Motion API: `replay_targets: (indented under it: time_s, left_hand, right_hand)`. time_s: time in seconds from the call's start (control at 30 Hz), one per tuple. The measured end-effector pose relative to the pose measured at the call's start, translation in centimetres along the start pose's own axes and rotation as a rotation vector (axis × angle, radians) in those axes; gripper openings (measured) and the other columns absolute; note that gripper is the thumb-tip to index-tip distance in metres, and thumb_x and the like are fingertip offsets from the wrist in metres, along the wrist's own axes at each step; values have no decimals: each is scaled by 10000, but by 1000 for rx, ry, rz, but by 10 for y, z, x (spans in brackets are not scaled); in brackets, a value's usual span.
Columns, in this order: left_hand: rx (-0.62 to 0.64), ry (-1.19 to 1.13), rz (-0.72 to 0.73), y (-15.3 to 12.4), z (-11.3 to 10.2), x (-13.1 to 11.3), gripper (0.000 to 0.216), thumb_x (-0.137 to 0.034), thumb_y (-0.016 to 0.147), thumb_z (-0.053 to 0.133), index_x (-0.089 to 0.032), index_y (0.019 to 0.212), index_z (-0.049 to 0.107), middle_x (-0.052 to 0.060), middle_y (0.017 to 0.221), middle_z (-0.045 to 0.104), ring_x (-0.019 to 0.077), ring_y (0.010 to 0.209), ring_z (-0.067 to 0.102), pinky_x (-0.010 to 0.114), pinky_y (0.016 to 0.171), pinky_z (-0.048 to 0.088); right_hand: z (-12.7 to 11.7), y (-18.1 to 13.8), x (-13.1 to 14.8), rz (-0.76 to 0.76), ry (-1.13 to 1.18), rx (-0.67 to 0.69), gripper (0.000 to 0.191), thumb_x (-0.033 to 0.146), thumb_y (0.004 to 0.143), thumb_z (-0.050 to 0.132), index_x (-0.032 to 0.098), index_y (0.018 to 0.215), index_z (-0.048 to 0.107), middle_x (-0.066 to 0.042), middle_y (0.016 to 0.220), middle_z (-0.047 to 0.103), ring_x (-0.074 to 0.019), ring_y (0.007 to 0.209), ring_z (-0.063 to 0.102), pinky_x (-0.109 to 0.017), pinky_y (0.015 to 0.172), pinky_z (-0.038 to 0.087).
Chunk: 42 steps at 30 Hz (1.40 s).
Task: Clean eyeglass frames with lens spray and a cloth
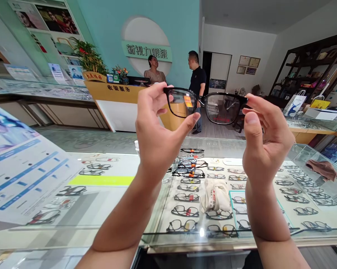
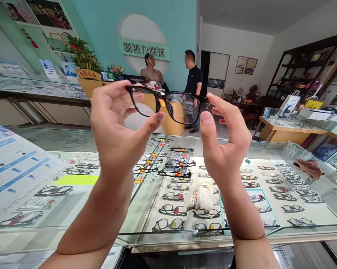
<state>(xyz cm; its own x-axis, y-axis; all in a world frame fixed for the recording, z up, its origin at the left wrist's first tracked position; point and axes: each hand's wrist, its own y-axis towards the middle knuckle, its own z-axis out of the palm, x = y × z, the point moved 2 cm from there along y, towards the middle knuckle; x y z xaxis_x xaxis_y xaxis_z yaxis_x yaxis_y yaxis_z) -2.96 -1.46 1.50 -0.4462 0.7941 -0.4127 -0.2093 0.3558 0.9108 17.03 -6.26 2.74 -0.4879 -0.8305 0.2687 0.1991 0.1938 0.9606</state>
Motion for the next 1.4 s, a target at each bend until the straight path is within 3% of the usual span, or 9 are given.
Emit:
replay_targets:
  time_s: [0.23, 0.33, 0.53, 0.73, 0.9, 1.1, 1.27, 1.4]
  left_hand:
    - [-127, 210, 80, -8, -2, -23, 730, -636, 808, 892, -351, 1365, 515, 73, 1449, 638, 338, 1441, 583, 568, 1178, 532]
    - [-135, 231, 90, -11, 0, -23, 748, -656, 797, 891, -339, 1361, 516, 91, 1434, 637, 346, 1447, 574, 556, 1177, 524]
    - [-105, 158, 98, -8, 8, -13, 740, -681, 805, 867, -354, 1368, 516, 81, 1440, 636, 346, 1420, 597, 555, 1151, 531]
    - [-16, 85, 49, -4, 13, -2, 768, -705, 778, 872, -373, 1381, 530, 73, 1467, 643, 352, 1409, 605, 564, 1144, 533]
    - [24, -13, 4, -5, 15, 0, 798, -673, 753, 907, -404, 1393, 514, 70, 1492, 630, 345, 1436, 590, 569, 1176, 509]
    - [51, -54, -4, -5, 15, -5, 779, -704, 781, 876, -394, 1381, 488, 65, 1434, 664, 341, 1387, 641, 598, 1171, 516]
    - [11, -1, -2, -5, 10, -9, 782, -708, 785, 877, -347, 1362, 491, 47, 1419, 650, 326, 1334, 667, 567, 1140, 548]
    - [-32, -69, 15, -6, 9, -5, 760, -685, 751, 915, -344, 1311, 531, 28, 1382, 627, 309, 1283, 677, 532, 1108, 559]
  right_hand:
    - [6, 6, -30, 102, -106, 137, 347, 463, 1122, 410, 305, 1260, 686, -68, 1202, 742, -253, 1073, 754, -486, 904, 641]
    - [6, 7, -34, 120, -61, 126, 314, 461, 1117, 429, 297, 1226, 674, -70, 1213, 743, -250, 1060, 761, -473, 890, 635]
    - [4, 9, -34, 121, 24, 47, 205, 425, 1070, 535, 280, 1126, 668, -69, 1133, 761, -247, 965, 768, -461, 835, 640]
    - [2, 9, -34, 122, -38, 133, 313, 492, 1112, 407, 302, 1197, 640, -70, 1173, 726, -263, 1056, 768, -519, 905, 659]
    - [-1, 9, -35, 112, -113, 203, 424, 540, 1146, 300, 317, 1297, 627, -65, 1178, 717, -241, 1083, 769, -475, 888, 674]
    - [0, 10, -36, 121, 1, 165, 342, 506, 1137, 369, 290, 1230, 618, -55, 1131, 727, -229, 1020, 772, -463, 900, 656]
    - [-3, 11, -44, 142, -33, 163, 385, 534, 1129, 400, 278, 1245, 663, -83, 1289, 709, -284, 1219, 718, -503, 975, 623]
    - [-4, 11, -46, 173, 52, 155, 366, 547, 1117, 459, 293, 1221, 701, -48, 1238, 712, -267, 1206, 709, -467, 985, 608]
